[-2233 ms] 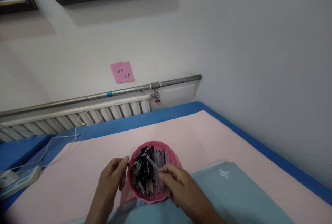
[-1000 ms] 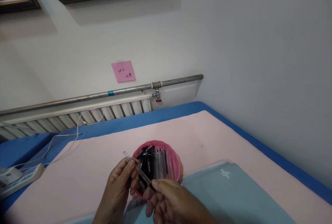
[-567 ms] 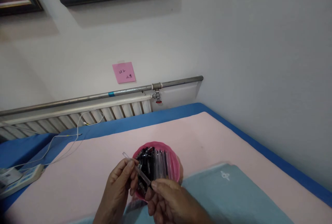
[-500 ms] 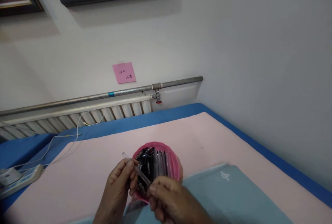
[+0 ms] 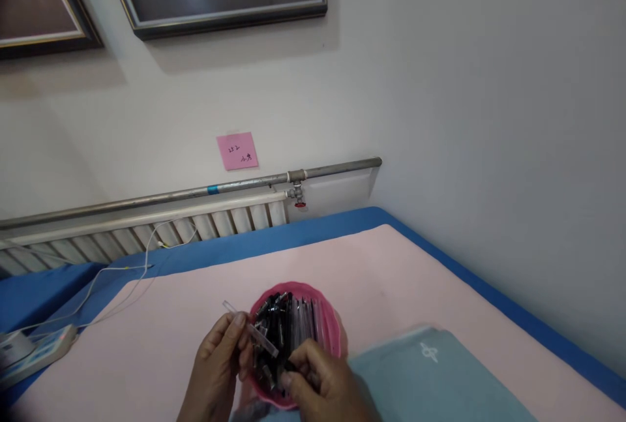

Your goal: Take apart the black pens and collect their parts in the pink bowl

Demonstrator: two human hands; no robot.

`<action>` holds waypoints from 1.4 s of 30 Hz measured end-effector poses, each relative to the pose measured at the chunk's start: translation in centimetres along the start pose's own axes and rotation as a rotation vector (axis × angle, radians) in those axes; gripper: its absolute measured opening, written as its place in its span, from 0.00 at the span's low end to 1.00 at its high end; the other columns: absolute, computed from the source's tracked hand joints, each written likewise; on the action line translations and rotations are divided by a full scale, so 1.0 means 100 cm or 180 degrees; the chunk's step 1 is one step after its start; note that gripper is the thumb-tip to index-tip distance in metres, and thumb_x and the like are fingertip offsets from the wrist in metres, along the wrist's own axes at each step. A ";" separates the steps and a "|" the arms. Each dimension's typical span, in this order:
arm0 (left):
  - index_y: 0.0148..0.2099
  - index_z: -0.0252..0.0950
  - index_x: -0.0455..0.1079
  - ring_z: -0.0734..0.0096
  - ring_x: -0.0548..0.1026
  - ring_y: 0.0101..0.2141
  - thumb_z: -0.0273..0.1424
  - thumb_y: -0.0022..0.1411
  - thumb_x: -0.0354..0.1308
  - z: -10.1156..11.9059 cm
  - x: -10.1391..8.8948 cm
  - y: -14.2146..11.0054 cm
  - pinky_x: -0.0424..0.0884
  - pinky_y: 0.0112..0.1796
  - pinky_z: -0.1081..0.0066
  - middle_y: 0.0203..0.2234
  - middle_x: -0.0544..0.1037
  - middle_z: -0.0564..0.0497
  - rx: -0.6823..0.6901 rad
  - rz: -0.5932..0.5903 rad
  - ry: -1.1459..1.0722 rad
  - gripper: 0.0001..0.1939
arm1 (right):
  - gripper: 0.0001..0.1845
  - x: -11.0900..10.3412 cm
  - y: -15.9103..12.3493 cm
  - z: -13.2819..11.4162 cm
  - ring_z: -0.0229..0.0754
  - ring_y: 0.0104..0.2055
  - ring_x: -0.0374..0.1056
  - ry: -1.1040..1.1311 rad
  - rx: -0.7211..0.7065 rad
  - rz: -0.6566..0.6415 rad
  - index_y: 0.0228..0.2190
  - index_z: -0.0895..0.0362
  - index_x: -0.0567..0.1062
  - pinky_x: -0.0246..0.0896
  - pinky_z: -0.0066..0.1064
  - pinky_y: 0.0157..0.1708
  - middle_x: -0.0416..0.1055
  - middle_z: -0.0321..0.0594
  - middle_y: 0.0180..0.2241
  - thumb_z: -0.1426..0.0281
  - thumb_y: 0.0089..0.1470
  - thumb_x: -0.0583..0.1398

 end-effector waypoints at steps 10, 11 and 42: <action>0.20 0.36 0.59 0.81 0.57 0.13 0.45 0.47 0.62 0.007 -0.013 0.005 0.54 0.16 0.79 0.09 0.63 0.59 -0.0003 0.0243 0.0430 0.21 | 0.13 -0.011 0.003 -0.007 0.45 0.36 0.67 -0.1982 -0.1347 0.0620 0.39 0.52 0.74 0.60 0.33 0.37 0.73 0.43 0.34 0.67 0.56 0.53; 0.20 0.37 0.59 0.80 0.58 0.13 0.46 0.47 0.62 0.007 -0.012 0.004 0.55 0.16 0.79 0.09 0.64 0.59 -0.0015 0.0230 0.0460 0.21 | 0.13 -0.008 0.003 -0.005 0.45 0.37 0.68 -0.2060 -0.1387 0.0538 0.40 0.52 0.74 0.61 0.33 0.36 0.73 0.43 0.34 0.68 0.56 0.53; 0.24 0.38 0.68 0.68 0.67 0.24 0.41 0.55 0.52 0.013 0.008 0.012 0.58 0.26 0.73 0.18 0.70 0.53 0.0650 0.0167 0.2882 0.14 | 0.11 -0.039 0.000 -0.029 0.41 0.33 0.68 -0.1664 -0.1395 0.1053 0.30 0.54 0.74 0.62 0.32 0.35 0.73 0.40 0.31 0.69 0.55 0.52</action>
Point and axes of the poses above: each hand's wrist, its own y-axis towards the middle knuckle, its own x-axis out of the palm, z = x × y, the point moved 4 cm from there along y, towards the middle knuckle
